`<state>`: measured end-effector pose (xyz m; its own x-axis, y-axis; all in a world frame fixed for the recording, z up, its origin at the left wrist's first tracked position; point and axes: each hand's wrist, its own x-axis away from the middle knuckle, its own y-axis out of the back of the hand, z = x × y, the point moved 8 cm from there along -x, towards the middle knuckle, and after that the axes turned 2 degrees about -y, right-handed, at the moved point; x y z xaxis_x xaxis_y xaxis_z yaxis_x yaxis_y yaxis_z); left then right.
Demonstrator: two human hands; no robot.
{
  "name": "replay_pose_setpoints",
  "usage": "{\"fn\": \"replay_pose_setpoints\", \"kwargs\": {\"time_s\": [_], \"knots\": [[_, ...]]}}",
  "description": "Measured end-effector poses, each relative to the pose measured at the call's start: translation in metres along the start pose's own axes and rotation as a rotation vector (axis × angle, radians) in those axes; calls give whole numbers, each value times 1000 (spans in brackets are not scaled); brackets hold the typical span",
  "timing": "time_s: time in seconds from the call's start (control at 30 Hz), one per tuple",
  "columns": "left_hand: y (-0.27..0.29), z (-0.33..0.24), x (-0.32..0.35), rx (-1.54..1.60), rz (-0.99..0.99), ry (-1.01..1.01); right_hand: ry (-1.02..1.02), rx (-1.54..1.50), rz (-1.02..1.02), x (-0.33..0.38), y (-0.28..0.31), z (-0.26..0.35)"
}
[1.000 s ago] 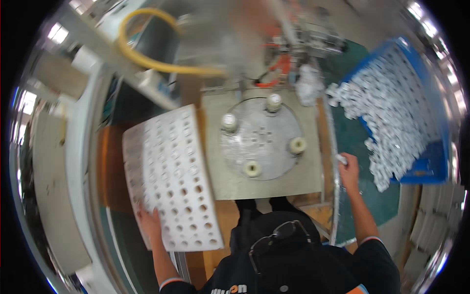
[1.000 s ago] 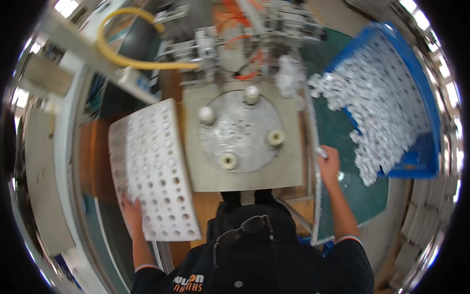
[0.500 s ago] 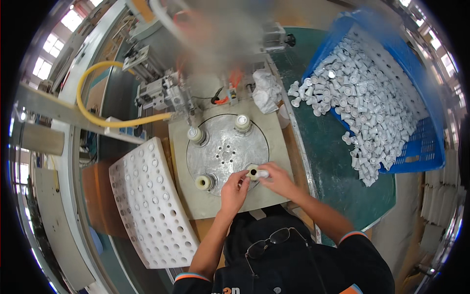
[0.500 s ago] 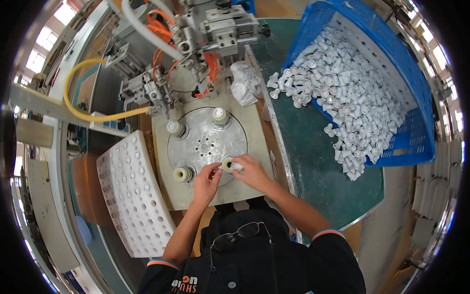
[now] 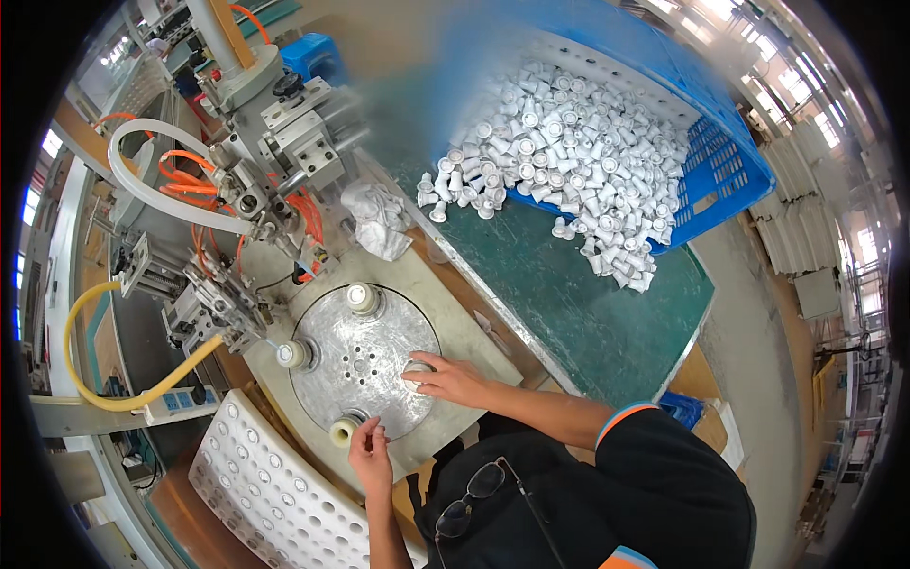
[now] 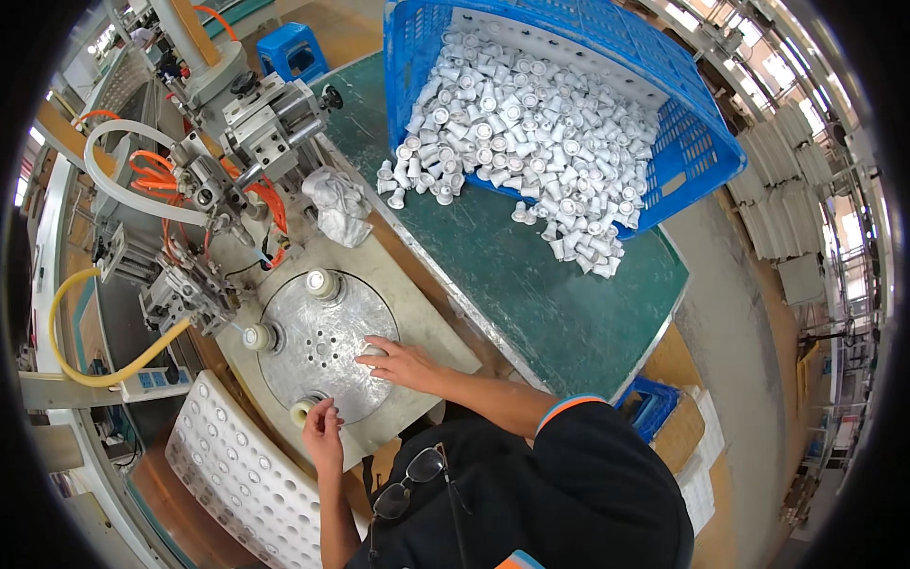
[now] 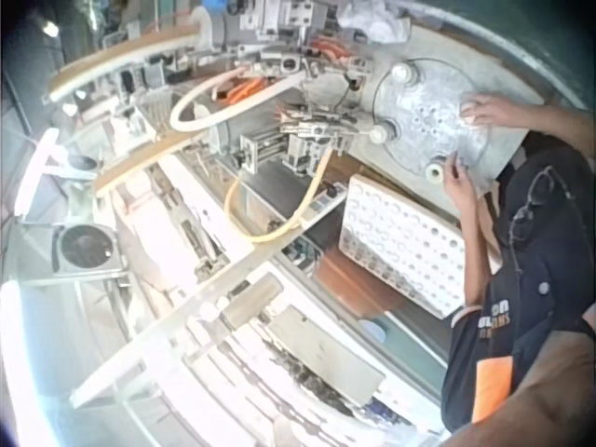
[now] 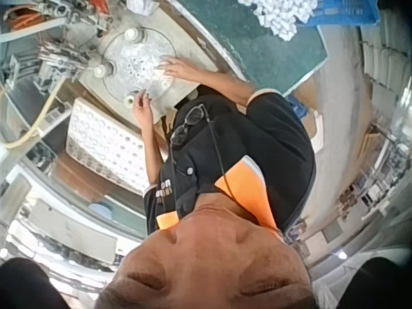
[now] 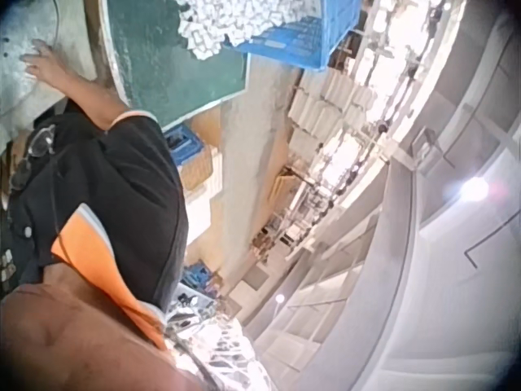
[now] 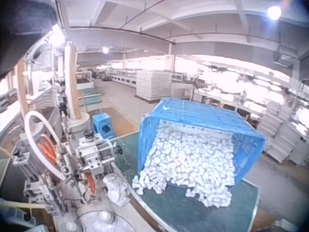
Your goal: The person wipes a rotary machine platform with a cloth, then places LED components and bulb bases onto the rotating fixtures. They snap a diffuser cap onto an assembled bulb by hand and pick up the component tray.
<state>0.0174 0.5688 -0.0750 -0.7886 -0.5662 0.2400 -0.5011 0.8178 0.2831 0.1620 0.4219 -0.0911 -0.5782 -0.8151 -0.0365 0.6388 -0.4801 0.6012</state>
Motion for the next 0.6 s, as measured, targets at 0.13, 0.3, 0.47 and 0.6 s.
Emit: {"fn": "replay_pose_setpoints", "kwargs": {"time_s": [0.13,0.3,0.47,0.6], "knots": [[8,-4,-5,-33,-17,9,-98,-29,6,17,-5,7],[-17,-15,-12,-96,8,38,-290,315,-606,29,171,-100],[-73,-44,-39,-347,-13,-146,-563,756,-437,34,280,-220],[-101,-33,-54,-625,131,-250,-350,936,-166,20,289,-220]]}}
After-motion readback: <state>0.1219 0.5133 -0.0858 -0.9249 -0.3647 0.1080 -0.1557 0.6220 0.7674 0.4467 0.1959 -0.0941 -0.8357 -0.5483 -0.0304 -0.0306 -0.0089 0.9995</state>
